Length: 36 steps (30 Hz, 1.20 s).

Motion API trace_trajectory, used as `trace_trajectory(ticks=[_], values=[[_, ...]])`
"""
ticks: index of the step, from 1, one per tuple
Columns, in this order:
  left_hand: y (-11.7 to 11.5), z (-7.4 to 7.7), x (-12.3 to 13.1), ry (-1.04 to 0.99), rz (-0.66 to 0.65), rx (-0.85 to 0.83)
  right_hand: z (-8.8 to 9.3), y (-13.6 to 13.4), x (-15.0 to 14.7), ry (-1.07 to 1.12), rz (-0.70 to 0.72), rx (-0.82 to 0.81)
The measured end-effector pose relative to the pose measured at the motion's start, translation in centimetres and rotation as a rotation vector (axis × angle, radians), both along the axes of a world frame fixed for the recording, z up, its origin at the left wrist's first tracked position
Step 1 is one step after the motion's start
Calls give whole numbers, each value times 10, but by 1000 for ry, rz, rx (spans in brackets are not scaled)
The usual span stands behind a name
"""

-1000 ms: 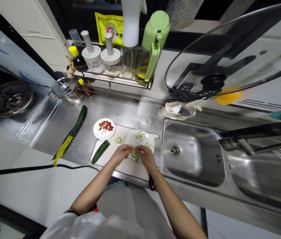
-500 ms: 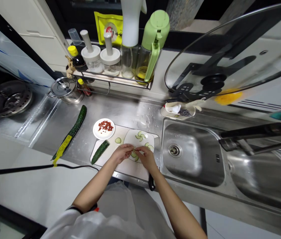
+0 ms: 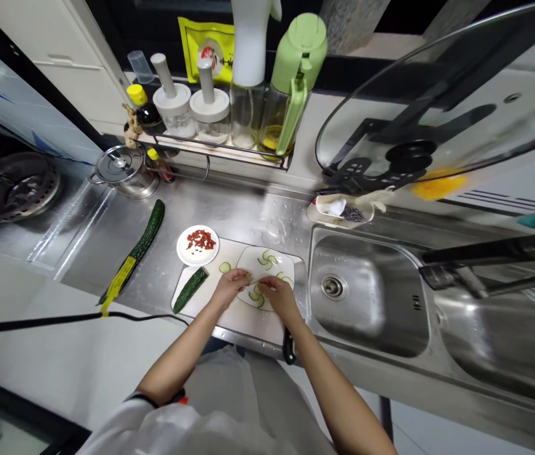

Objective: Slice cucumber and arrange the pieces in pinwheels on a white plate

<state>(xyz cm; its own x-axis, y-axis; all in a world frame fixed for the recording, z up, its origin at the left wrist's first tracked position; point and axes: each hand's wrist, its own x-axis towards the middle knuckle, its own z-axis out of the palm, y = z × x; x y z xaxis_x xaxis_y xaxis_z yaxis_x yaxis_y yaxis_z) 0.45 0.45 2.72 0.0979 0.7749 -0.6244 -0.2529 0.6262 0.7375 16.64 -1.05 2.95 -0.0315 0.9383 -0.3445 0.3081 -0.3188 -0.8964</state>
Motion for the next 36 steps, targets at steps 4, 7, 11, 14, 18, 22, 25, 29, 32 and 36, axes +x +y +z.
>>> trace_trajectory(ticks=[4, 7, 11, 14, 18, 22, 25, 29, 32, 36], values=[[0, -4, -5, 247, -59, 194, -6, 8, -2, -108, -19, 47], [0, -8, -9, 504, -118, 330, -7, 16, -4, -240, 67, 116], [0, -13, -15, 830, -183, 489, -5, 24, -9, -469, 167, 153], [2, -15, -15, 965, -223, 547, -6, 30, -16, -612, 232, 184], [6, -19, -14, 1071, -236, 526, -11, 36, -25, -726, 288, 207], [9, -24, -13, 1097, -219, 525, -16, 40, -30, -790, 316, 217], [8, -26, -13, 1077, -189, 553, -20, 39, -32, -813, 314, 240], [6, -30, -14, 1022, -144, 620, -26, 37, -31, -818, 287, 295], [5, -33, -15, 1014, -136, 646, -29, 35, -30, -814, 274, 351], [4, -35, -15, 1036, -141, 672, -32, 34, -28, -819, 283, 412]])
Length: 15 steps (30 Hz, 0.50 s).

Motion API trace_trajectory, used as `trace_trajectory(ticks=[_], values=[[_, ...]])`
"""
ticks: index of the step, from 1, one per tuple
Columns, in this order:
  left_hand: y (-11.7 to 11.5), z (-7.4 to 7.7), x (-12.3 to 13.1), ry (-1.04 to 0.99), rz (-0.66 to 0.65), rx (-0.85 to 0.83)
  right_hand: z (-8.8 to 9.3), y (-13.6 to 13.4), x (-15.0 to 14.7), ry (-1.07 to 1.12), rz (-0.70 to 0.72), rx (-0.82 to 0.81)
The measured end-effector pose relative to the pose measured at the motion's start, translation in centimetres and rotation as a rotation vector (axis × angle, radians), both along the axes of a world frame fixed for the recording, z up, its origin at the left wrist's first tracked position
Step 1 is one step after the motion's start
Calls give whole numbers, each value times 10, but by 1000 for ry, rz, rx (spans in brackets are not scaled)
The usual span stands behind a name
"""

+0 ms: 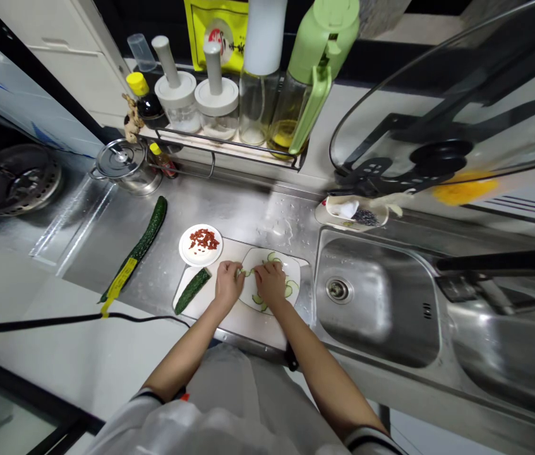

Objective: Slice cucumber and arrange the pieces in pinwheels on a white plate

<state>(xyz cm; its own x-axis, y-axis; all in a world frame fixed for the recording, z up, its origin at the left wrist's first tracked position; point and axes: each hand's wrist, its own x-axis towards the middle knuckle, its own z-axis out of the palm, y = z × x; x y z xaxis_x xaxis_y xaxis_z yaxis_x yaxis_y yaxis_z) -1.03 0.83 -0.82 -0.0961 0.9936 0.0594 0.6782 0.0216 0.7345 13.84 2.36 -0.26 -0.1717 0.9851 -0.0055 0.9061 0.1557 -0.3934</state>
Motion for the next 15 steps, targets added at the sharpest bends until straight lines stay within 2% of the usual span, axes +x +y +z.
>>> trace_trajectory(ticks=[15], values=[[-1, 2, 0, -12, 4, -25, -2, -2, 1, -2, 17, 59]])
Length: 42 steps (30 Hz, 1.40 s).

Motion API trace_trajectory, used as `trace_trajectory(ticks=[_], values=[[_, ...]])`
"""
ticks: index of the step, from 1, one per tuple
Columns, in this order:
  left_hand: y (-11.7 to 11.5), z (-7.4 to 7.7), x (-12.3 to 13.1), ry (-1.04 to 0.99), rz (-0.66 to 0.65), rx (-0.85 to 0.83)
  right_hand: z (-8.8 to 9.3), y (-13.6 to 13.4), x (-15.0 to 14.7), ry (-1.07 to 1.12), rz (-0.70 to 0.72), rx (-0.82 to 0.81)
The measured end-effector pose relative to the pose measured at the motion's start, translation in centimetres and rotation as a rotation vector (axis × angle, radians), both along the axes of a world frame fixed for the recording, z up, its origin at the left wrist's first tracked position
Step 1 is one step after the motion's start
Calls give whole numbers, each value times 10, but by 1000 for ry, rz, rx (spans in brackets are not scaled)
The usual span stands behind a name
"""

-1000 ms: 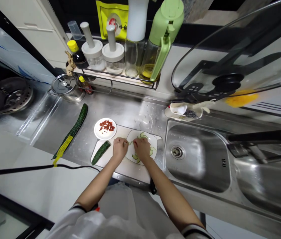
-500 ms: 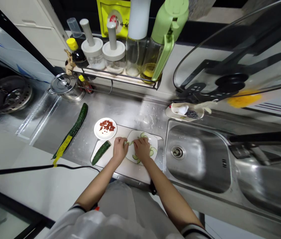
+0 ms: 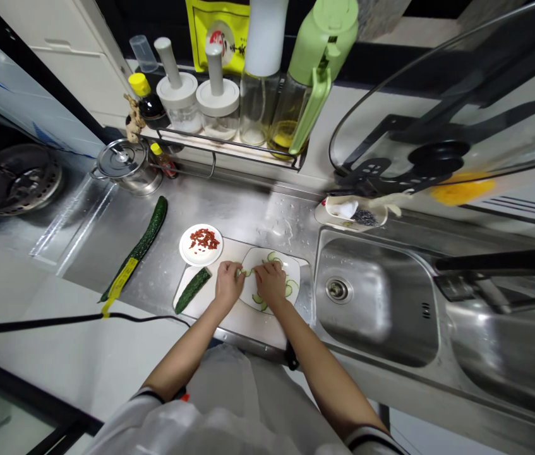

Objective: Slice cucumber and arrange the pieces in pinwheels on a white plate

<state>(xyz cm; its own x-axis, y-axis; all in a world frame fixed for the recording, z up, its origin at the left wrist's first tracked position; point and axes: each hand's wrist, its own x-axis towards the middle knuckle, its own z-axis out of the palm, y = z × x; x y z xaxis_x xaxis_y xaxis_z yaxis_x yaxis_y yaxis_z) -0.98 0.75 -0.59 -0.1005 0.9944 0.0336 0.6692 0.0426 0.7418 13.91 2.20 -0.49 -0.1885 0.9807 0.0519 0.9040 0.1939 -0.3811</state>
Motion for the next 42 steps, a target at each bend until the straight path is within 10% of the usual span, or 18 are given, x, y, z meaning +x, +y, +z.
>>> trace_trajectory(ticks=[42], values=[[5, 12, -20, 233, 129, -198, 22, -67, 8, 191, -16, -5]])
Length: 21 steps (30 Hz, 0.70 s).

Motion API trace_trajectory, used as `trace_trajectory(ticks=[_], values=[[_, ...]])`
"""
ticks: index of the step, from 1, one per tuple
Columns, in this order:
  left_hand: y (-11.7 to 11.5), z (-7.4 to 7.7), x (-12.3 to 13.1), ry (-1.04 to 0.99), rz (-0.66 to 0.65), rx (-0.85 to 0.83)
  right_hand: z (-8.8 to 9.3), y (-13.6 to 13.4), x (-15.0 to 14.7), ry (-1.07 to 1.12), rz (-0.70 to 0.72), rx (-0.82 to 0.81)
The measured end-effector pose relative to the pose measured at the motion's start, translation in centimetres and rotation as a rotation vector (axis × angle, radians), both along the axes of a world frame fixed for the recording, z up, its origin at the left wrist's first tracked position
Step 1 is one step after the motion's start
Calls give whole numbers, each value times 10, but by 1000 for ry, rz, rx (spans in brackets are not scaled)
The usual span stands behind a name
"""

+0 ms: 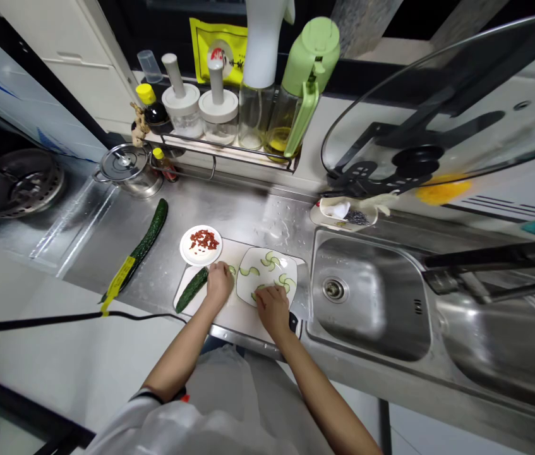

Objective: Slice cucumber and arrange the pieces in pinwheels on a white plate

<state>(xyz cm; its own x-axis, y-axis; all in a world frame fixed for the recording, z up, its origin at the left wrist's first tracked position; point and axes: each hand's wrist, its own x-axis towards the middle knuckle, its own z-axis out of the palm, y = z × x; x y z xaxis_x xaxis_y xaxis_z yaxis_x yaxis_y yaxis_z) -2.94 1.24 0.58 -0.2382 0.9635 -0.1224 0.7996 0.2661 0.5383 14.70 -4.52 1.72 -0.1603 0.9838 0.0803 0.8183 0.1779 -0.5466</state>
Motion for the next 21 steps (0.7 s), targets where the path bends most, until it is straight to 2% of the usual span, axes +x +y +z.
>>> trace_trajectory(ticks=[6, 10, 15, 18, 21], values=[[-6, 10, -1, -31, -12, 13, 1, 1, -2, 40, -3, 14], [-12, 18, -5, -106, -30, 61, -1, 3, -5, 109, -12, -34], [-21, 30, -9, -291, -140, 73, -5, 12, -11, 343, -78, -163], [-25, 36, -5, -395, -207, 57, -4, 21, -15, 547, -163, -307], [-27, 40, 0, -466, -261, 42, 1, 28, -17, 700, -182, -447]])
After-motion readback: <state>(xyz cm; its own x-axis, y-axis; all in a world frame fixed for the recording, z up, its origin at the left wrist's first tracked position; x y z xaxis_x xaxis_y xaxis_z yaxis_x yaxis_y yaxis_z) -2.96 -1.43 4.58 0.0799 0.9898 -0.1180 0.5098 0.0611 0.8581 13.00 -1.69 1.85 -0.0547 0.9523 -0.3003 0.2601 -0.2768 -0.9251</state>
